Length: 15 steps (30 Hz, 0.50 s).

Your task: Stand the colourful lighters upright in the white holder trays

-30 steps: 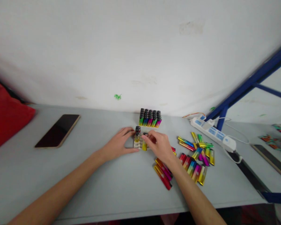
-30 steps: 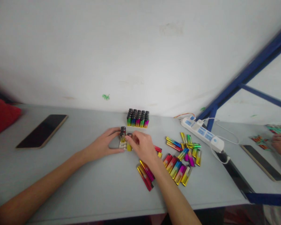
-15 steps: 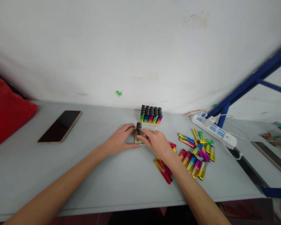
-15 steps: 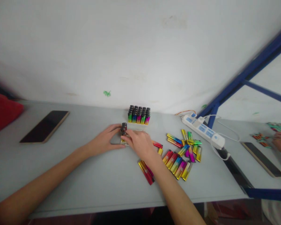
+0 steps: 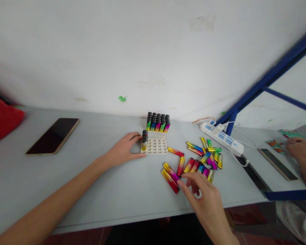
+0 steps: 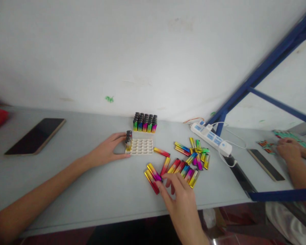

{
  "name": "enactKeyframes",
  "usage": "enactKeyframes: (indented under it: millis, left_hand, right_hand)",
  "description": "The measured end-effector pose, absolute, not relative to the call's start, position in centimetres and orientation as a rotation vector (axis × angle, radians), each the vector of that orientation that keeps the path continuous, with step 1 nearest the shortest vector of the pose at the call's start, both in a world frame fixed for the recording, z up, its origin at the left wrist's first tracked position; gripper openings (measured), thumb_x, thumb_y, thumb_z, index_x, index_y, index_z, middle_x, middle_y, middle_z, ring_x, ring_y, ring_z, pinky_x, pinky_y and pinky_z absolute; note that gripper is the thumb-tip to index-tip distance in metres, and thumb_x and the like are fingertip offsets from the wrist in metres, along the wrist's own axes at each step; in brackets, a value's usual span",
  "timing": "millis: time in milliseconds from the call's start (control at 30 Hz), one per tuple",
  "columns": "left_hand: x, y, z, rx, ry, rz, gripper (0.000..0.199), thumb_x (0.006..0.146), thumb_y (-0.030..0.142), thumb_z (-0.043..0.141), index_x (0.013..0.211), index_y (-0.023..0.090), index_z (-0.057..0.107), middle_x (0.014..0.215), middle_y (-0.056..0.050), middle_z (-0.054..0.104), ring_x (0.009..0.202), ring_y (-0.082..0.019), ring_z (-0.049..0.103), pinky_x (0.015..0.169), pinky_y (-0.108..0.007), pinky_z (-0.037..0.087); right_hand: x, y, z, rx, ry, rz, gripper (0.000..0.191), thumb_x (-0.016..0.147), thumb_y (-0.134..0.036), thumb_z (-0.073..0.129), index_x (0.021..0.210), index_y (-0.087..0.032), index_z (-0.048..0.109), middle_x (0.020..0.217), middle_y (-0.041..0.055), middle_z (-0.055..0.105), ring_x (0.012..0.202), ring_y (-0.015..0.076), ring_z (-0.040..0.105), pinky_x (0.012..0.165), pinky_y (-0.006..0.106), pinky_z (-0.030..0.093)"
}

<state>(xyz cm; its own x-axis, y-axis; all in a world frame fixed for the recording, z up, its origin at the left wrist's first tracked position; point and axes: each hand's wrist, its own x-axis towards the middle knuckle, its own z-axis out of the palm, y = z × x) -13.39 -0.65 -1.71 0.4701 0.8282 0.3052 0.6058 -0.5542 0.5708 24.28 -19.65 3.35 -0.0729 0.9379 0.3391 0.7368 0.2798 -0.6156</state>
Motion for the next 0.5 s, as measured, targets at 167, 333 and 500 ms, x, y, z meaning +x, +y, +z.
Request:
enactKeyframes:
  millis: [167,333,500]
  left_hand:
    - [-13.5,-0.5,-1.6,2.309,1.212,0.796,0.09,0.098,0.099,0.088,0.152,0.027,0.087,0.177,-0.019,0.078,0.164,-0.05,0.074,0.148,-0.067,0.057]
    - [-13.8,-0.3,-1.7,2.333,1.2,0.795,0.091,0.099,0.101,0.085,0.153,0.027,0.087,0.175,-0.02,0.08,0.163,-0.049,0.076,0.147,-0.066,0.059]
    - [-13.8,0.0,-2.4,2.348,1.202,0.807,0.094,0.101,0.102,0.083,0.155,0.025,0.085,0.176,-0.021,0.079,0.164,-0.049,0.075,0.147,-0.066,0.059]
  right_hand:
    - [20.9,-23.8,-2.1,-1.628,-1.675,0.109,0.054,0.129,-0.078,0.062,0.122,-0.032,0.091,0.113,0.0153,0.09,0.102,0.0396,0.09,0.088,0.053,0.074]
    - [19.0,-22.4,-2.5,-1.646,-1.6,0.116,0.041,0.13,-0.063,0.065,0.119,-0.032,0.09,0.116,0.0158,0.09,0.106,0.0404,0.089,0.095,0.055,0.074]
    - [20.4,-20.7,-1.5,-1.536,-1.435,0.457,0.04,0.121,-0.068,0.081,0.119,-0.03,0.094,0.115,0.0132,0.09,0.106,0.0367,0.087,0.092,0.048,0.073]
